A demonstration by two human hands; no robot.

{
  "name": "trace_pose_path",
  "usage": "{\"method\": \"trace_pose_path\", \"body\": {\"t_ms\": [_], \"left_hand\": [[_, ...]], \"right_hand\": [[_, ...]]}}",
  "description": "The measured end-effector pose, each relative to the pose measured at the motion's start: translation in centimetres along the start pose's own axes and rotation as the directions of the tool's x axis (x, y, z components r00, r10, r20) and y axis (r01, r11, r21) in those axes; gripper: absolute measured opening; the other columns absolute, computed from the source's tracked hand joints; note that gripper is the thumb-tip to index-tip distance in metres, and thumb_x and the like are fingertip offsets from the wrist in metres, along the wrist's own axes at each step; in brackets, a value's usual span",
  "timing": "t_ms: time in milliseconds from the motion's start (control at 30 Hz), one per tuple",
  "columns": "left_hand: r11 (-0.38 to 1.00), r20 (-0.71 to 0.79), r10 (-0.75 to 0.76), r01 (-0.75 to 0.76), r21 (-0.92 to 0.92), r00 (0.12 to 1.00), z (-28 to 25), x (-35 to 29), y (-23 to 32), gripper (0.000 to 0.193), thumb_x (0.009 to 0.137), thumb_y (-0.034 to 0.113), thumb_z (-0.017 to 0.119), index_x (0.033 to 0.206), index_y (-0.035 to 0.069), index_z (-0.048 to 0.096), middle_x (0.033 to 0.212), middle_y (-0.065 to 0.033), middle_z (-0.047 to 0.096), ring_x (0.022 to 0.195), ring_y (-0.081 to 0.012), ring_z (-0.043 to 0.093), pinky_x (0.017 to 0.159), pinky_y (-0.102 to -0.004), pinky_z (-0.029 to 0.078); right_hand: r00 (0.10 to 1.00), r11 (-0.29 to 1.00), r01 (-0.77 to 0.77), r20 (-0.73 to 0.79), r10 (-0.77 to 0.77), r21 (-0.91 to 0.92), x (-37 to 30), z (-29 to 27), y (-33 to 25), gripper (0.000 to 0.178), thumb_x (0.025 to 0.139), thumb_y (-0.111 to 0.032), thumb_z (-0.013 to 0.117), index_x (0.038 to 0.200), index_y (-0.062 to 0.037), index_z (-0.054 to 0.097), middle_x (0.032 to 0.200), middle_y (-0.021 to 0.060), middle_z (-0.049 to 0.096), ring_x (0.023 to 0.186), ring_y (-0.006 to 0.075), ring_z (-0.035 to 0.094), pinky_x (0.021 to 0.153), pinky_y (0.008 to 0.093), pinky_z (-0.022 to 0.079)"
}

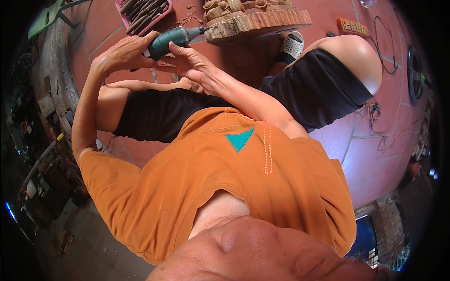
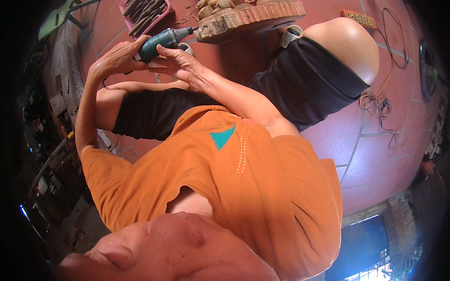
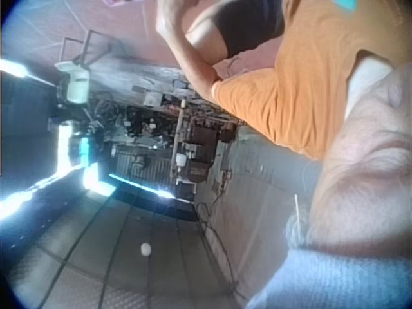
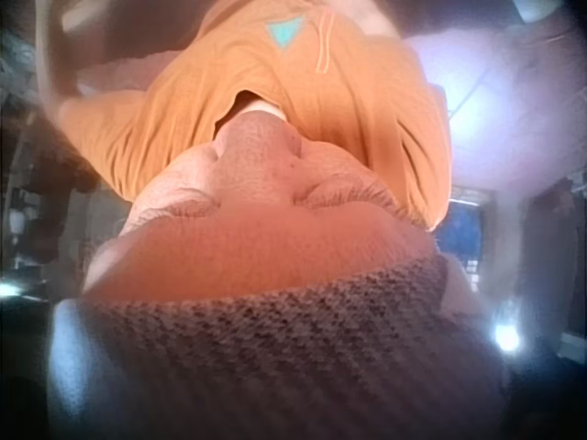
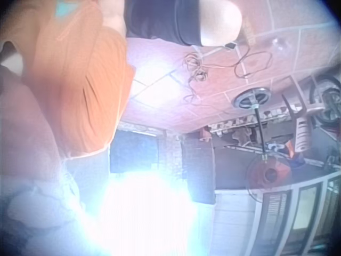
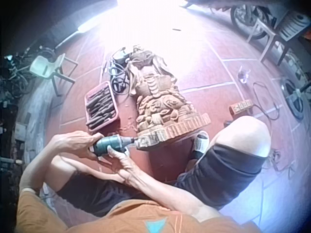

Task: The person uses a rotary tool to carve details into a wooden sculpture. They hold the tool with both hands and work on the base and lower sections of the piece while sitting on the floor.

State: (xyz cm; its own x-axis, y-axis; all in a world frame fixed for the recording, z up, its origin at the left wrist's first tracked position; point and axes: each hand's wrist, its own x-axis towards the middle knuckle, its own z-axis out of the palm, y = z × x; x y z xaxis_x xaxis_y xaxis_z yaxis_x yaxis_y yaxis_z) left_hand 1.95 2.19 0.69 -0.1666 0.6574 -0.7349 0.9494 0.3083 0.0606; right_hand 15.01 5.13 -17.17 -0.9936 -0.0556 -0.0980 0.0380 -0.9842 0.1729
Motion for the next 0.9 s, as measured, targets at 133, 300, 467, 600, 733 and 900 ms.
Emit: {"method": "trace_pose_path", "body": {"t_ms": [133, 300, 467, 600, 733, 900], "left_hand": [[1.0, 0.021, -0.025, 0.025, -0.008, 0.999, -0.3, 0.0, 0.3, 0.065, 0.076, 0.034, 0.074, 0.128, 0.006, 0.045, 0.075, -0.0211, 0.064, 0.074, -0.0364, 0.066, 0.067, -0.0446, 0.049], [0.999, -0.008, 0.037, -0.036, 0.022, 0.999, 0.2, 0.1, -0.4, 0.066, 0.076, 0.034, 0.074, 0.128, 0.006, 0.044, 0.075, -0.0219, 0.064, 0.075, -0.038, 0.065, 0.067, -0.0451, 0.049], [0.996, -0.035, 0.085, -0.086, -0.009, 0.996, 0.9, 0.3, -1.4, 0.066, 0.073, 0.024, 0.075, 0.13, 0.01, 0.044, 0.073, -0.0222, 0.063, 0.071, -0.0411, 0.063, 0.061, -0.0477, 0.045], [0.998, 0.022, 0.059, -0.058, -0.039, 0.998, 0.0, 0.3, -0.6, 0.067, 0.073, 0.028, 0.075, 0.128, 0.007, 0.044, 0.075, -0.0226, 0.063, 0.074, -0.0405, 0.064, 0.066, -0.0458, 0.048], [0.998, 0.045, 0.046, -0.045, -0.036, 0.998, -0.2, 0.4, -0.5, 0.067, 0.072, 0.029, 0.075, 0.127, 0.006, 0.044, 0.077, -0.0233, 0.063, 0.075, -0.0405, 0.064, 0.067, -0.045, 0.049], [0.997, 0.002, 0.075, -0.075, -0.019, 0.997, 0.4, 0.4, -1.1, 0.069, 0.07, 0.024, 0.075, 0.13, 0.009, 0.044, 0.078, -0.021, 0.063, 0.074, -0.0393, 0.064, 0.066, -0.0455, 0.047]], "right_hand": [[1.0, 1.0, -0.001, 0.019, 0.001, 0.011, 0.0, 0.0, 0.0, 0.037, 0.083, -0.025, 0.075, 0.113, -0.0084, 0.059, 0.111, 0.0066, 0.065, 0.113, 0.0261, 0.058, 0.106, 0.0538, 0.042], [1.0, 1.0, 0.01, 0.016, -0.01, 0.013, -0.4, 0.3, 0.1, 0.038, 0.084, -0.024, 0.075, 0.115, -0.0094, 0.057, 0.112, 0.0068, 0.064, 0.113, 0.0264, 0.058, 0.106, 0.0549, 0.042], [1.0, 0.999, -0.007, 0.003, 0.007, 0.033, -0.7, 0.4, 0.2, 0.037, 0.084, -0.022, 0.074, 0.115, -0.0098, 0.057, 0.111, 0.007, 0.064, 0.114, 0.0266, 0.057, 0.106, 0.0564, 0.04], [1.0, 0.998, -0.011, -0.013, 0.012, 0.068, -1.2, 0.9, 0.2, 0.036, 0.085, -0.021, 0.074, 0.114, -0.0099, 0.057, 0.112, 0.0074, 0.063, 0.115, 0.0273, 0.057, 0.107, 0.0573, 0.039], [1.0, 0.996, -0.023, -0.008, 0.024, 0.088, -1.4, 1.0, 0.3, 0.037, 0.084, -0.02, 0.074, 0.116, -0.0106, 0.056, 0.115, 0.0069, 0.062, 0.117, 0.028, 0.056, 0.108, 0.058, 0.038], [1.0, 0.996, 0.002, -0.015, 0.0, 0.091, -1.5, 1.1, 0.4, 0.039, 0.085, -0.019, 0.074, 0.118, -0.0116, 0.054, 0.117, 0.0073, 0.061, 0.118, 0.0281, 0.054, 0.108, 0.0586, 0.038]]}}
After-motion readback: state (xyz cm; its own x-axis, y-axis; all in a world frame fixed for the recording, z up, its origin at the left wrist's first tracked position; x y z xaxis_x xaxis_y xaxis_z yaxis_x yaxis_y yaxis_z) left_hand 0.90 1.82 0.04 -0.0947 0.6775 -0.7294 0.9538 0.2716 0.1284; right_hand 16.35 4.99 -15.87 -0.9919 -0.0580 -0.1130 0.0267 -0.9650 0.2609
